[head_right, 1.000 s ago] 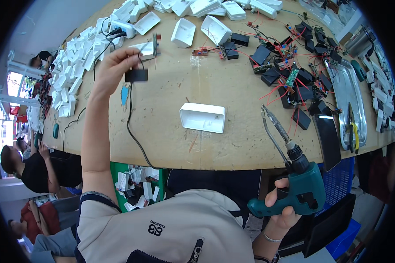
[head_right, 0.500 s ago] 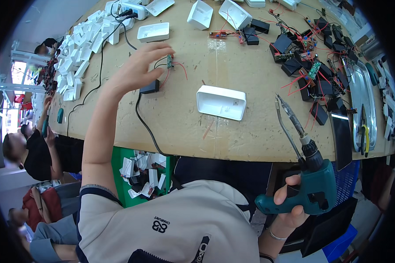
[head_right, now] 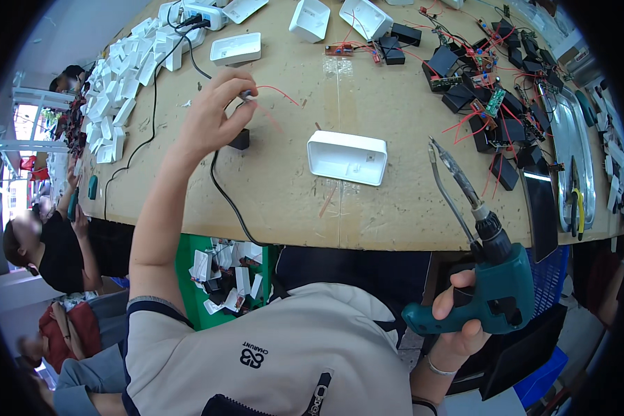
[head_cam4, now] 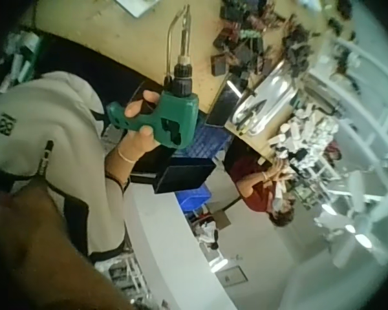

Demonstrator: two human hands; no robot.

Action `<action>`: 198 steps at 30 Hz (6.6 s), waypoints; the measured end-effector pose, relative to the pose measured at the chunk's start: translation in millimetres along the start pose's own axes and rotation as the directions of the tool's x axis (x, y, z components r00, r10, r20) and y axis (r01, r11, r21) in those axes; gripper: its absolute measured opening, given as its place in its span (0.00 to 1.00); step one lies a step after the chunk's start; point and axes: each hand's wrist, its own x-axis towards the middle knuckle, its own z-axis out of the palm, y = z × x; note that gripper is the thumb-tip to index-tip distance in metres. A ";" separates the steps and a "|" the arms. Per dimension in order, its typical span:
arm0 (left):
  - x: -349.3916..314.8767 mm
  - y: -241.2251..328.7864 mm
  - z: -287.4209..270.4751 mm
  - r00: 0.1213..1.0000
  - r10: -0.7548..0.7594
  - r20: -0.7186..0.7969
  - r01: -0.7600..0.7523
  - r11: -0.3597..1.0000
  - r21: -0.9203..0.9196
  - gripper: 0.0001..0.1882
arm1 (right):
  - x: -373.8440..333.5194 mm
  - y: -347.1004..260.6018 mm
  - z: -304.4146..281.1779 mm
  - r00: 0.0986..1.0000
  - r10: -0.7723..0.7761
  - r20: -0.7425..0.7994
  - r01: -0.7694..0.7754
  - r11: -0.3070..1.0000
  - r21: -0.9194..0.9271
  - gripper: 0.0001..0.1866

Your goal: Soldering electronic wires into small plastic enclosures using a soldering gun.

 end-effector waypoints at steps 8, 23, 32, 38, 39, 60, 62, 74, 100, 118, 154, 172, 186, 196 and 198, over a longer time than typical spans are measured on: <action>-36.2 43.8 25.2 0.956 -0.047 -0.289 0.003 0.989 -0.148 0.07 | 25.1 38.9 47.5 0.991 0.108 0.078 -0.131 0.903 0.410 0.41; -53.6 99.7 37.3 0.967 0.066 -0.246 -0.104 0.984 -0.143 0.08 | 55.2 84.0 105.3 0.956 0.283 0.074 -0.278 0.800 0.531 0.47; -44.4 120.9 37.6 0.971 0.238 -0.009 -0.237 0.969 0.069 0.10 | 57.4 75.6 86.3 0.967 0.249 0.052 -0.250 0.897 0.365 0.47; -35.2 126.1 36.2 0.979 0.171 0.109 -0.158 0.980 -0.119 0.06 | 58.4 72.5 79.6 0.966 0.258 0.020 -0.249 0.910 0.332 0.47; -35.0 124.9 39.6 0.991 0.094 0.093 -0.067 0.963 -0.261 0.05 | 58.5 72.1 79.5 0.966 0.257 0.017 -0.248 0.911 0.331 0.47; -53.0 98.4 -27.5 0.963 -0.111 -0.245 0.057 0.974 -0.217 0.04 | 59.4 76.9 65.6 0.984 0.142 -0.105 -0.096 0.929 0.357 0.43; -53.8 97.3 -26.3 0.988 -0.152 -0.038 0.127 0.918 -0.375 0.05 | 62.9 80.8 67.7 0.975 0.165 -0.151 -0.096 0.919 0.382 0.43; -53.9 143.4 76.5 0.997 0.051 0.050 -0.020 0.876 -0.483 0.10 | 49.2 70.9 64.4 0.942 0.230 -0.244 -0.171 0.956 0.239 0.48; -60.0 147.3 115.3 0.973 -0.044 -0.225 -0.053 0.911 -0.409 0.09 | -45.1 -12.7 61.8 0.885 0.017 -0.466 -0.300 0.786 -0.541 0.44; -31.2 129.7 112.1 0.963 0.030 -0.267 -0.053 0.996 -0.077 0.04 | -61.5 1.1 73.7 0.839 0.148 -0.524 -0.466 0.694 -0.549 0.43; -30.5 130.0 123.8 0.945 0.054 -0.322 -0.050 0.999 0.019 0.04 | -25.8 6.3 79.4 0.842 0.130 -0.523 -0.444 0.717 -0.537 0.44; -31.6 129.9 122.0 0.958 0.031 -0.285 -0.032 0.999 0.001 0.04 | -12.8 -7.2 76.5 0.841 0.177 -0.512 -0.492 0.643 -0.587 0.46; -30.6 129.2 123.8 0.951 0.042 -0.306 -0.042 0.999 0.007 0.04 | -16.3 -16.0 71.4 0.927 0.083 -0.366 -0.367 0.406 -0.837 0.42; -31.0 129.5 122.9 0.952 0.040 -0.304 -0.043 0.999 -0.002 0.04 | -15.2 -15.1 71.9 0.925 0.102 -0.365 -0.374 0.404 -0.835 0.41; -30.8 129.5 122.6 0.953 0.043 -0.301 -0.043 0.999 0.008 0.04 | -13.0 -13.8 74.8 0.917 0.101 -0.386 -0.389 0.440 -0.809 0.42</action>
